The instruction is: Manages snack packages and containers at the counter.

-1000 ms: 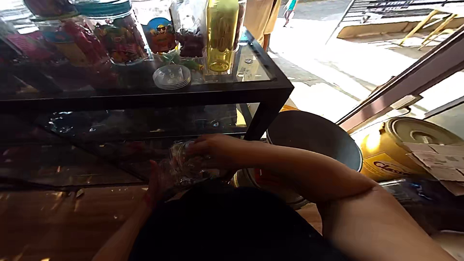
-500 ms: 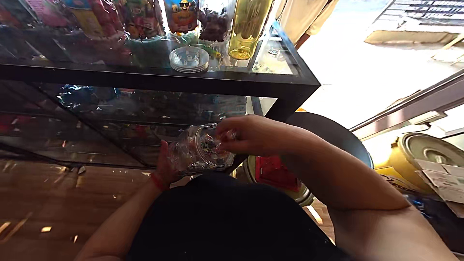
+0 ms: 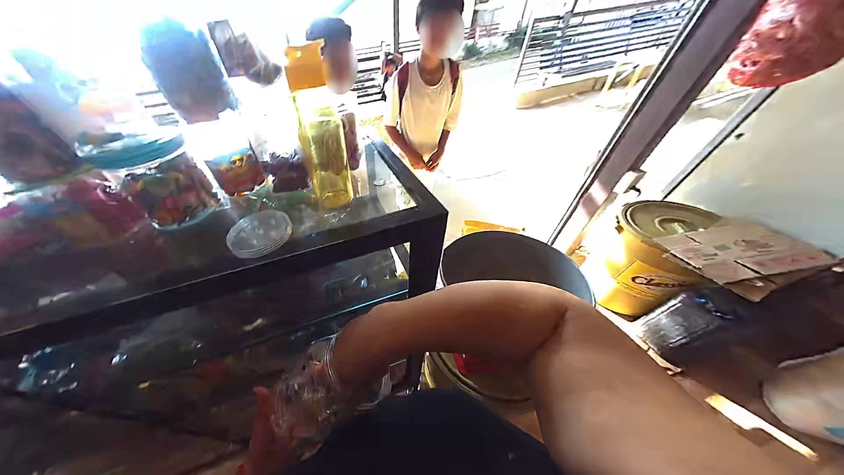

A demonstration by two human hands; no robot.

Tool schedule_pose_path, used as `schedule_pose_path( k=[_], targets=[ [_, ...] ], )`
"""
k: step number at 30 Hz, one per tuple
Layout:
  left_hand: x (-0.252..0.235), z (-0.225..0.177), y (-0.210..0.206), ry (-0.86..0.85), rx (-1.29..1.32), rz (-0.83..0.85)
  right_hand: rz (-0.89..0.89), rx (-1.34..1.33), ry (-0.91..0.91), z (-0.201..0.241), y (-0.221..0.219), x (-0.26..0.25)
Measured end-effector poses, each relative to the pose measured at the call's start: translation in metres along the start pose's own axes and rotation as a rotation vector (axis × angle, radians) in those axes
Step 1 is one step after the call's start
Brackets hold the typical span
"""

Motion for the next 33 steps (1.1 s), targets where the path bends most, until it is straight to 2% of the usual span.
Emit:
schedule_pose_path(
  k=[2, 4, 6, 8, 9, 12, 15, 19, 21, 24, 27, 29, 31, 33],
  targets=[
    [0.004, -0.009, -0.024, 0.011, -0.126, -0.228, 0.049, -0.073, -0.035, 0.002, 0.002, 0.007],
    [0.005, -0.014, -0.029, 0.022, -0.143, -0.306, 0.015, -0.047, 0.033, 0.001, 0.005, 0.016],
    [0.006, -0.013, -0.018, 0.045, -0.036, -0.205, -0.057, 0.006, 0.131, -0.001, 0.008, 0.019],
    [0.005, -0.008, 0.012, 0.075, 0.101, 0.014, -0.146, 0.037, 0.197, -0.006, 0.009, 0.017],
    [0.006, -0.005, 0.023, 0.067, 0.139, 0.069, -0.190, 0.042, 0.226, -0.009, 0.009, 0.017],
    [0.010, 0.000, 0.020, -0.041, 0.107, -0.046, -0.267, 0.014, 0.273, -0.019, 0.008, 0.021],
    [0.014, 0.004, 0.024, -0.072, 0.152, 0.025, -0.451, -0.166, 0.372, -0.035, -0.005, 0.027],
    [0.007, 0.011, 0.034, -0.070, 0.222, 0.111, -0.703, -0.536, 0.441, -0.051, -0.015, 0.046],
    [0.001, 0.016, 0.038, -0.073, 0.248, 0.115, -0.743, -0.782, 0.417, -0.056, -0.015, 0.055],
    [-0.008, 0.016, 0.020, -0.099, 0.277, 0.096, -0.809, -1.065, 0.376, -0.071, -0.016, 0.057],
    [-0.018, 0.011, -0.001, -0.113, 0.317, 0.094, -0.945, -1.165, 0.497, -0.092, -0.020, 0.059],
    [-0.020, 0.008, -0.008, -0.097, 0.339, 0.156, -0.995, -1.208, 0.573, -0.107, -0.019, 0.068],
    [-0.017, 0.006, -0.009, -0.087, 0.363, 0.242, -1.051, -1.211, 0.598, -0.125, -0.014, 0.084],
    [-0.011, 0.003, -0.007, -0.107, 0.347, 0.236, -1.153, -1.153, 0.541, -0.149, -0.008, 0.100]
  ],
)
Point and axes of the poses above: each hand's wrist, its own x-axis away from the middle knuckle, its own y-axis out of the back of the hand, z = x × y, the point moved 1 cm from there along -x, towards the middle knuckle, and after that the axes turned 8 degrees about x, right-handed, at the moved point
